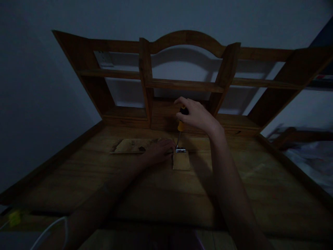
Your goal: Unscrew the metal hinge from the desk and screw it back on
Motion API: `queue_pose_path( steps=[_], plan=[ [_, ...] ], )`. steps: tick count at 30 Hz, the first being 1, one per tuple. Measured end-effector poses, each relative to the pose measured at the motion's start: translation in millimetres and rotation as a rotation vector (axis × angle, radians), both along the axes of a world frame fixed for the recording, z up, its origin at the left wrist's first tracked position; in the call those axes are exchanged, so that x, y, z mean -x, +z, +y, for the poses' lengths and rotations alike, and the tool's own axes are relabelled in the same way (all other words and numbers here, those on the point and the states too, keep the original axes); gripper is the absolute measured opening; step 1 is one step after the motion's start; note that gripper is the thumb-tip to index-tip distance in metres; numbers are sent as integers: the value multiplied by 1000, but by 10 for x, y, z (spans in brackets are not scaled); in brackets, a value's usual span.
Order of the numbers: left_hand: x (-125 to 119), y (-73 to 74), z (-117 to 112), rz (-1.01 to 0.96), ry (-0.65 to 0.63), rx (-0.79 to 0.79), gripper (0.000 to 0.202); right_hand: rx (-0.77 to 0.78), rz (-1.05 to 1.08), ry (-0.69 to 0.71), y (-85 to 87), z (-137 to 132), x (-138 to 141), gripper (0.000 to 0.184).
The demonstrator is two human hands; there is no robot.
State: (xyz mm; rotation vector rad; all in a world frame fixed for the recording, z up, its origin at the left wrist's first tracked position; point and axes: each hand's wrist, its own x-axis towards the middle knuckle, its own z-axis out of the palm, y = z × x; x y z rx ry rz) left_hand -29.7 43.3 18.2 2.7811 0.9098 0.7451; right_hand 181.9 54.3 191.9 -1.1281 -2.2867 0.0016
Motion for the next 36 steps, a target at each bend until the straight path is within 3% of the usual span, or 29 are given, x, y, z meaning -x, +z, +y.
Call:
queue_pose_path(
  steps=[15,27,36],
  plan=[
    [15,-24,49,-21,-14,-33,16,-56,24,-13,19,-26,8,20],
    [14,-56,65,-37,-11,-67,13,-41,3,-14,18,-20,49,38],
    [5,-76,86,-53,-23,-43,11,-46,4,-20,11,-12,26,30]
  ],
)
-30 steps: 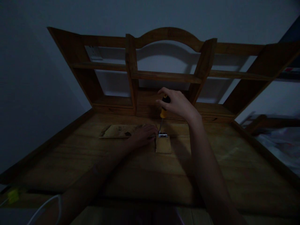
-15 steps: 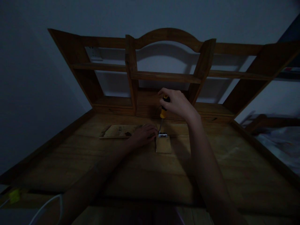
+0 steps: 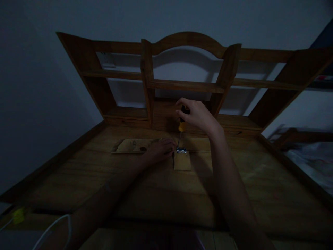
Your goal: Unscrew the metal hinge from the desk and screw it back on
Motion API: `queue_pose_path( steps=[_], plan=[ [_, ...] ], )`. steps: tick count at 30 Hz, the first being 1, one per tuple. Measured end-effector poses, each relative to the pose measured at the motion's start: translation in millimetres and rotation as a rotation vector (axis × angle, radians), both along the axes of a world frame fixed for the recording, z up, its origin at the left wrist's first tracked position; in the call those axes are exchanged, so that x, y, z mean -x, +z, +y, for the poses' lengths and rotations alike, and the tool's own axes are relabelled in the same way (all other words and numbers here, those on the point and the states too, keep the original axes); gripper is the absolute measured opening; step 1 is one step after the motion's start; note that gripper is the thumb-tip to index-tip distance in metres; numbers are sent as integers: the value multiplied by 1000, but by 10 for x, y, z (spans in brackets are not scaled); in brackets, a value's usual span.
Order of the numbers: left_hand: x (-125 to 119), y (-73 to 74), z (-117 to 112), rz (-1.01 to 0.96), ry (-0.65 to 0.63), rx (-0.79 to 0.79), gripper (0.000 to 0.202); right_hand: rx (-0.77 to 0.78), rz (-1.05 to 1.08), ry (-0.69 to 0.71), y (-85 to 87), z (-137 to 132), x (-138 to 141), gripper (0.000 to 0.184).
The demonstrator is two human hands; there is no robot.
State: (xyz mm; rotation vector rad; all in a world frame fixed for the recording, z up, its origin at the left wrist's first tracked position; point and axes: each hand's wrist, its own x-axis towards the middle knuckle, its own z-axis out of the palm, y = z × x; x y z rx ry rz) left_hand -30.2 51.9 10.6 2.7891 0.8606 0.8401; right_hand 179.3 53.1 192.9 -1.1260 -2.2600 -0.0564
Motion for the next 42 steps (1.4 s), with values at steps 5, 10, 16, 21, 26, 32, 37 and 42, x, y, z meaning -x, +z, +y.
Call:
queue_pose_path(
  steps=[5,10,16,21,26,32,37,42],
  plan=[
    [-9,10,-5,-23,-23,1,10,5,-4,7,-20,-2,29,43],
    [-10,16,-15,-32,-24,7,10,-9,5,21,-28,18,23,38],
    [0,-3,0,-27,-22,17,11,-20,-16,17,-29,21,14,35],
    [9,-17,16,-36,-26,19,12,3,3,23,-13,-5,25,31],
    [4,-2,-3,-46,-8,25,12,-16,-12,39,-14,22,-9,20],
    [-1,60,-41,-46,-25,38,13,-9,-29,35,-20,35,-10,34],
    [4,54,-41,-42,-21,42,11,7,-26,35,-8,16,-10,32],
    [10,7,-20,-64,-30,31,11,15,-23,25,5,8,-16,26]
  ],
)
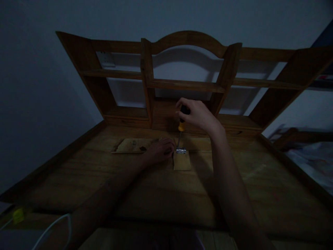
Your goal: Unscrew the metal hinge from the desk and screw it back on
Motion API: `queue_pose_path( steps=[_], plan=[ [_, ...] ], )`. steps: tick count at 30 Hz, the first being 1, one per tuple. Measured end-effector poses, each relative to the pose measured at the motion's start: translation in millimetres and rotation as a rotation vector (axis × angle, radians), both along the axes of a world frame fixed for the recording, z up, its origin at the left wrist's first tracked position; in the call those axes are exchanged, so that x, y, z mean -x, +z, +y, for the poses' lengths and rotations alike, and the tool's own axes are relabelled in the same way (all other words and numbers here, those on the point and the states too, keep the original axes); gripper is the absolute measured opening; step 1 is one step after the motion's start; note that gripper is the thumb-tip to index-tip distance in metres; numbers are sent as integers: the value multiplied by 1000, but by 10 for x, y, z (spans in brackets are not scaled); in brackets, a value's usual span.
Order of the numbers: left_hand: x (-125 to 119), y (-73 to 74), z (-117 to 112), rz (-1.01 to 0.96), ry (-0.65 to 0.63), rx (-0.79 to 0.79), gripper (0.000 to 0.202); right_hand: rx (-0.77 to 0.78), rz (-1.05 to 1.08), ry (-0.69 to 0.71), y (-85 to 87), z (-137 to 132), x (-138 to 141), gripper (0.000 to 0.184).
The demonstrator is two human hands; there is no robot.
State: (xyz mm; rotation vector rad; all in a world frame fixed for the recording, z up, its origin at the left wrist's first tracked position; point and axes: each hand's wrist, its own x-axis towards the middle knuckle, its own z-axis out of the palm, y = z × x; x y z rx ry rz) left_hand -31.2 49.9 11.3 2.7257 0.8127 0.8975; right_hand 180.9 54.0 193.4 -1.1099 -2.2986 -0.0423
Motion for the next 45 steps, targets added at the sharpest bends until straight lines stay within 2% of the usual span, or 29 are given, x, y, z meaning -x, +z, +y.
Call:
queue_pose_path(
  steps=[6,13,19,26,31,38,45],
  plan=[
    [-9,8,-5,-1,4,15,12,16,19,12,-7,-26,34,39],
    [-5,19,-9,0,-6,8,12,-39,-1,-4,-2,-35,34,25],
    [-10,38,-27,16,18,25,10,12,11,19,-4,-27,38,31],
    [-14,56,-36,11,15,17,13,-51,-27,-6,-22,-4,22,24],
    [-8,63,-50,23,27,28,12,-43,-10,17,-42,-15,44,31],
    [-1,52,-46,18,25,2,12,-25,-27,16,-19,2,2,20],
    [-4,65,-52,20,20,15,14,11,11,28,-24,-12,17,35]
  ],
)
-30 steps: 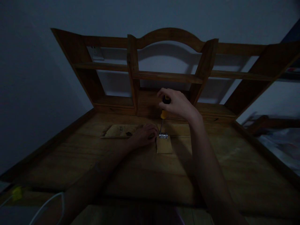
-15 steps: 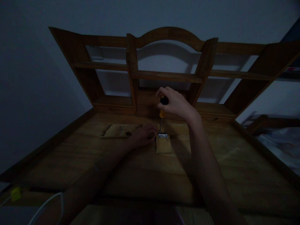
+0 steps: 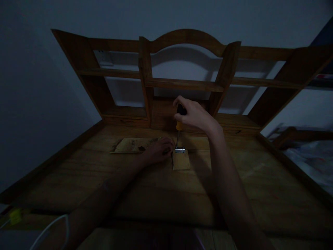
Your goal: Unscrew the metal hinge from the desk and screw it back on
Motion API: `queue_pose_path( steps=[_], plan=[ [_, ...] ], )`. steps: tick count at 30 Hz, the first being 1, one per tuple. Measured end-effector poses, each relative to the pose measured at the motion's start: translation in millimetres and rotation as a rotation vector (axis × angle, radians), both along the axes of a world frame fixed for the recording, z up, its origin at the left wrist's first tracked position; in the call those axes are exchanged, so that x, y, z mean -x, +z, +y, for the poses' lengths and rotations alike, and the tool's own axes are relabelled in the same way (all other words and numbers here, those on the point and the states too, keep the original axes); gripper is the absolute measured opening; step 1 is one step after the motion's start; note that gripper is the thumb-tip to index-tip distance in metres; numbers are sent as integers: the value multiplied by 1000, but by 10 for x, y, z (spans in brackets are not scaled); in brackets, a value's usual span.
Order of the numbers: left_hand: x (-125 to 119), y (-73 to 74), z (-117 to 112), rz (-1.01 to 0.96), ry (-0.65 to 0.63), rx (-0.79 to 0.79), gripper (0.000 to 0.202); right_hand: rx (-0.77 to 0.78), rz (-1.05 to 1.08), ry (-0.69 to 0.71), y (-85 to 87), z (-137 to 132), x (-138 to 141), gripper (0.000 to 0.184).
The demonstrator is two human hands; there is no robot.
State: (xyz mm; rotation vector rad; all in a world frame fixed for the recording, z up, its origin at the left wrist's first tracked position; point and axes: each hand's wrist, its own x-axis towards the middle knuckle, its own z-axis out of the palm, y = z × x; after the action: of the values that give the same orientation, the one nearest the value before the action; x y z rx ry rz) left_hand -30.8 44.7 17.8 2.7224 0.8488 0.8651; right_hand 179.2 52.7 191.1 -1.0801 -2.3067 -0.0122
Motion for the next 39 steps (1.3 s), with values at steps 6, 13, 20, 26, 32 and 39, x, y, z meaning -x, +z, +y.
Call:
queue_pose_path(
  steps=[6,13,20,26,32,39],
  plan=[
    [-5,31,-29,-6,10,1,13,-36,-9,-16,9,-3,6,22],
    [-7,19,-18,-14,2,2,11,-22,-10,-30,6,16,7,28],
    [1,48,-34,-4,-2,7,12,-30,-17,-16,-14,30,10,30],
    [18,33,-48,9,30,20,23,14,8,-5,-2,6,18,35],
    [27,-46,31,9,-7,-6,13,-46,21,-12,-10,12,21,24],
    [26,-48,59,3,-23,11,10,-46,21,-22,-6,24,13,22]
  ],
)
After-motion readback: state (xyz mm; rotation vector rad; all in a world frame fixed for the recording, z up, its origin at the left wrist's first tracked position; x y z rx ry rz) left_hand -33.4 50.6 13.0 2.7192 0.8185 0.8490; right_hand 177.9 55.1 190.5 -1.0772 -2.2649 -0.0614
